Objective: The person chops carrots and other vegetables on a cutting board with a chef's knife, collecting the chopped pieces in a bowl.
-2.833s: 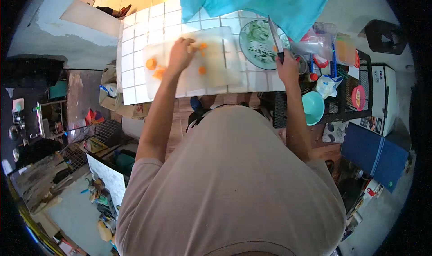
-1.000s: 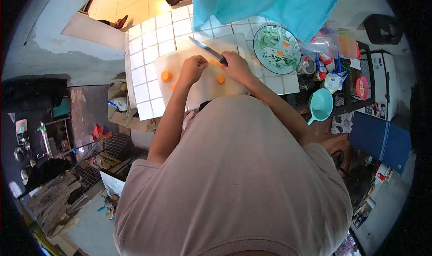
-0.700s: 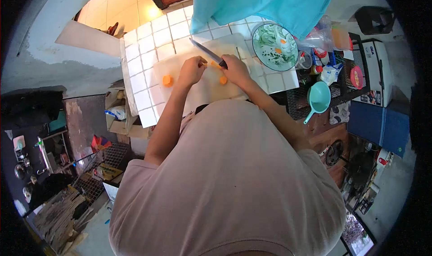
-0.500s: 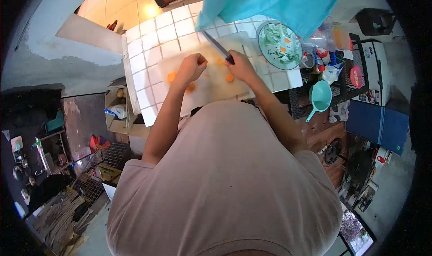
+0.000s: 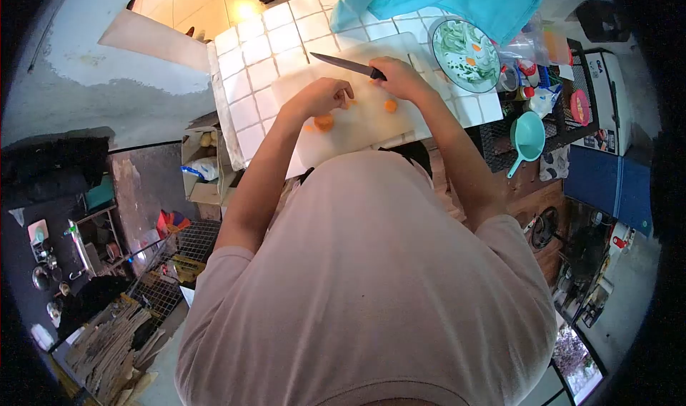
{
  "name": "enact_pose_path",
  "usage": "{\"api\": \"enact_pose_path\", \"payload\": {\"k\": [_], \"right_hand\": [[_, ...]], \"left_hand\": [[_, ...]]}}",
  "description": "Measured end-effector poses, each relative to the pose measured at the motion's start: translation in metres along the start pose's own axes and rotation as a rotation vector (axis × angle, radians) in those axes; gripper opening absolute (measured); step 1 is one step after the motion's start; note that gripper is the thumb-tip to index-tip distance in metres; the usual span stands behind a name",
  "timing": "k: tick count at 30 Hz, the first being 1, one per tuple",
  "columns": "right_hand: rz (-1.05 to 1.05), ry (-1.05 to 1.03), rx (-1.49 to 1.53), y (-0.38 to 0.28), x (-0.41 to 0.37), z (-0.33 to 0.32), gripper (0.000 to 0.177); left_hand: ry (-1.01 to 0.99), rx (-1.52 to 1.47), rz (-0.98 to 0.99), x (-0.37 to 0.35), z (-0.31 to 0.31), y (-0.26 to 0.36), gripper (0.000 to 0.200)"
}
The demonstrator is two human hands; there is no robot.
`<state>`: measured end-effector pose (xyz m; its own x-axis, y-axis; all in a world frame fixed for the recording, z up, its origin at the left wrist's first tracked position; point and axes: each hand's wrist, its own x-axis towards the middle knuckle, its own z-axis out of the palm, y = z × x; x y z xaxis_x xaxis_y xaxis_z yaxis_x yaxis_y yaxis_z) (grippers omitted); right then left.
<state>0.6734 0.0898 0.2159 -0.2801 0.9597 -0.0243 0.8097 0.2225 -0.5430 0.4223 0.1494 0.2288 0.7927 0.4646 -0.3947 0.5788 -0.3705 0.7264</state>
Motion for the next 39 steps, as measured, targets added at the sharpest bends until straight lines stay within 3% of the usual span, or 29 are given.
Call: {"api": "enact_pose_path", "payload": {"k": [5,7,8,10,13,15,17,19,21,23,24,26,28,30,32,35,37,39], "right_hand": [[0.102,0.145,0.139,0.025,-0.03,-0.022,0.031],[0.41,0.317,0.335,0.031,-0.051,-0.06,0.031],[0.411,0.322,0.334,0.04,-0.058,-0.076,0.031],[0.427,0.435,-0.031,0.061,-0.073,-0.102,0.027],[0.385,0.51,-0.062,0.095,-0.097,-0.113,0.025],[0.423,0.544,0.013,0.113,-0.115,-0.119,0.029],[0.543,0.579,0.299,0.11,-0.147,-0.126,0.028],[0.516,0.566,0.517,0.121,-0.175,-0.124,0.024],[0.554,0.578,0.612,0.114,-0.199,-0.129,0.018],[0.582,0.434,0.705,0.123,-0.219,-0.135,0.02],[0.576,0.43,0.712,0.127,-0.226,-0.135,0.02],[0.534,0.326,0.713,0.135,-0.239,-0.136,0.024],[0.591,0.25,0.798,0.132,-0.246,-0.139,0.026],[0.633,0.156,0.889,0.124,-0.241,-0.135,0.028],[0.556,0.099,1.198,0.114,-0.238,-0.127,0.029],[0.512,-0.172,0.943,0.108,-0.231,-0.125,0.029],[0.447,-0.202,0.944,0.12,-0.222,-0.098,0.029],[0.45,-0.236,1.037,0.111,-0.213,-0.091,0.03]], "left_hand": [[0.093,0.11,0.09,-0.001,0.012,-0.008,0.016],[0.12,0.097,0.088,0.0,0.015,0.0,0.015],[0.165,0.0,0.101,0.001,0.014,0.009,0.017],[0.209,-0.097,0.125,0.011,0.01,0.037,0.02],[0.243,-0.175,0.111,0.055,0.02,0.081,0.022],[0.368,-0.353,0.085,0.098,0.035,0.101,0.023],[0.375,-0.38,0.064,0.137,0.044,0.13,0.025],[0.324,-0.321,0.172,0.187,0.05,0.145,0.025],[0.337,-0.205,0.133,0.212,0.055,0.171,0.024],[0.451,0.124,0.027,0.237,0.066,0.178,0.025],[0.454,0.129,0.02,0.243,0.073,0.172,0.025],[0.852,0.155,0.17,0.243,0.081,0.152,0.015],[1.001,-0.129,0.212,0.202,0.082,0.156,0.011],[1.086,-0.091,0.008,0.144,0.09,0.16,0.009],[1.121,-0.019,-0.134,0.093,0.114,0.144,0.015],[1.048,-0.037,-0.43,0.051,0.157,0.131,0.036],[1.107,0.018,-0.418,0.037,0.173,0.131,0.055],[1.233,-0.1,-0.5,0.035,0.18,0.137,0.052]]}}
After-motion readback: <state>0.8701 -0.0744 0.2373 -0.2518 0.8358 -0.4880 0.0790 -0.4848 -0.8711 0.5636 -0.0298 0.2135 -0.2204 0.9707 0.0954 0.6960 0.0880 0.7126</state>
